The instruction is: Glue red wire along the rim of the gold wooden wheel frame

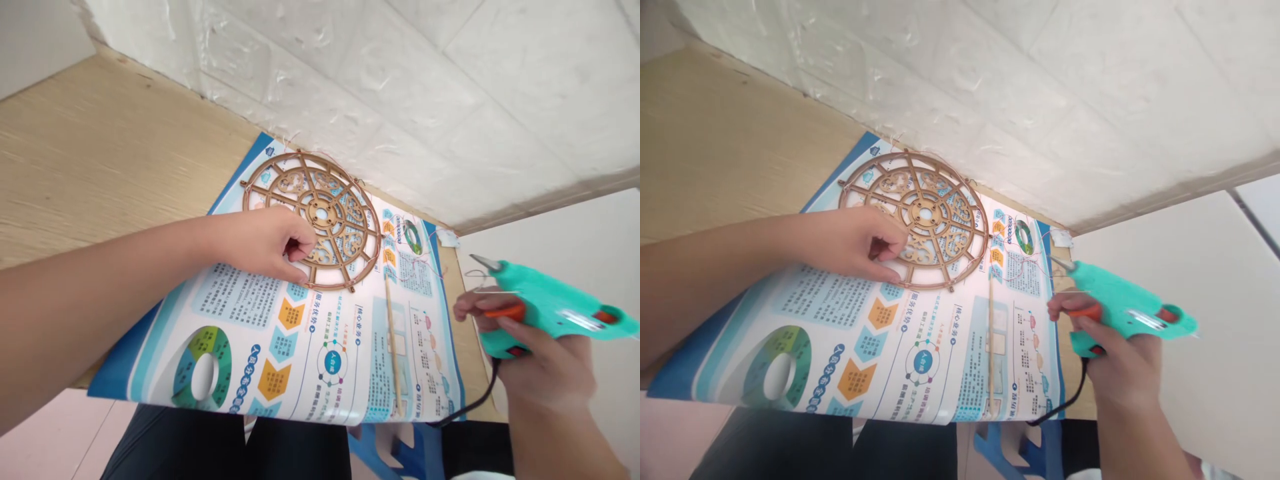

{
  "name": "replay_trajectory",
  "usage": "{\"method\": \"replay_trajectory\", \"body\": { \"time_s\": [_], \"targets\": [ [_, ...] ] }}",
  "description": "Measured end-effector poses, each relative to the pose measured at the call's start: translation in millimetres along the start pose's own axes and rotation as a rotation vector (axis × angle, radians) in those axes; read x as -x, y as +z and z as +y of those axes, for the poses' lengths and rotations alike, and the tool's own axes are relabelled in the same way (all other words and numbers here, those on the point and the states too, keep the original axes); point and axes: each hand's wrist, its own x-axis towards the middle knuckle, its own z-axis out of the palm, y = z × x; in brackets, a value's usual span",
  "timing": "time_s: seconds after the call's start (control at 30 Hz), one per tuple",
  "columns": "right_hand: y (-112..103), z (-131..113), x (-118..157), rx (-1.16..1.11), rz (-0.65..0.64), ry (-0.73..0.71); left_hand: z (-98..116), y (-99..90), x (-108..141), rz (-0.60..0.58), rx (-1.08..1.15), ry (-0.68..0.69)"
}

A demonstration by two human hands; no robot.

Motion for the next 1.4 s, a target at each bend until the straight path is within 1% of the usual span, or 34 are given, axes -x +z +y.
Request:
{"method": "replay_trajectory", "body": {
  "time_s": [0.03,0.07,0.1,0.17,0.23,0.27,0.33,0.5,0.57,0.63,0.7,0.77,0.83,0.9,1.0,1.07,1.1,1.17,1.3,1.37,1.4],
  "targets": [
    [-2.1,-0.7,3.5,-0.013,0.035,-0.012,-0.1,0.0,-0.1,-0.001,-0.001,0.004],
    [-2.1,-2.4,7.0,-0.018,0.040,-0.023,-0.1,0.1,-0.2,-0.003,-0.003,0.006],
    [-0.1,-4.8,10.3,-0.019,0.023,-0.028,0.0,0.2,-0.3,-0.002,-0.005,0.006],
    [7.1,-9.9,15.6,-0.006,-0.063,-0.005,0.0,0.6,-0.2,-0.003,-0.009,0.003],
    [14.0,-11.3,18.7,0.055,-0.094,0.060,-0.1,0.8,0.1,-0.001,-0.015,0.005],
    [15.9,-9.4,19.4,0.110,-0.071,0.103,-0.3,0.7,0.3,0.001,-0.016,0.009],
    [14.9,0.6,19.2,0.229,0.029,0.179,-0.8,0.3,0.5,0.004,-0.013,0.013],
    [-2.9,44.5,12.9,0.482,0.307,0.330,-1.6,-0.1,0.4,-0.015,0.005,0.015],
    [-7.6,58.1,10.5,0.602,0.336,0.408,-1.6,0.4,0.1,-0.017,-0.004,0.024],
    [-9.7,64.5,9.7,0.694,0.296,0.453,-1.7,1.5,-0.2,-0.014,-0.017,0.019],
    [-10.8,63.1,11.2,0.745,0.231,0.471,-2.0,2.6,-0.4,-0.012,-0.037,0.008],
    [-12.4,54.9,15.9,0.775,0.166,0.489,-2.1,3.6,-0.6,-0.011,-0.064,-0.005],
    [-14.7,41.6,24.8,0.803,0.110,0.519,-1.8,4.3,-0.8,-0.011,-0.087,-0.013],
    [-17.7,25.8,37.4,0.833,0.086,0.555,-0.9,4.6,-1.0,-0.012,-0.098,-0.016],
    [-21.7,5.5,54.7,0.860,0.114,0.592,0.8,4.9,-1.3,-0.005,-0.107,-0.013],
    [-23.0,0.6,58.3,0.841,0.127,0.594,1.4,5.2,-1.4,0.000,-0.120,-0.013],
    [-23.2,1.9,56.7,0.819,0.126,0.589,1.5,5.5,-1.4,-0.001,-0.126,-0.012],
    [-22.9,12.3,47.3,0.752,0.118,0.573,1.2,5.9,-1.3,-0.005,-0.131,-0.008],
    [-21.1,44.0,19.9,0.623,0.191,0.553,0.4,6.0,-0.9,-0.006,-0.132,-0.001],
    [-18.3,51.1,12.1,0.600,0.247,0.536,0.2,5.7,-0.7,-0.002,-0.130,-0.001],
    [-16.0,50.6,11.1,0.598,0.270,0.520,0.1,5.4,-0.7,-0.001,-0.125,-0.003]
  ]
}}
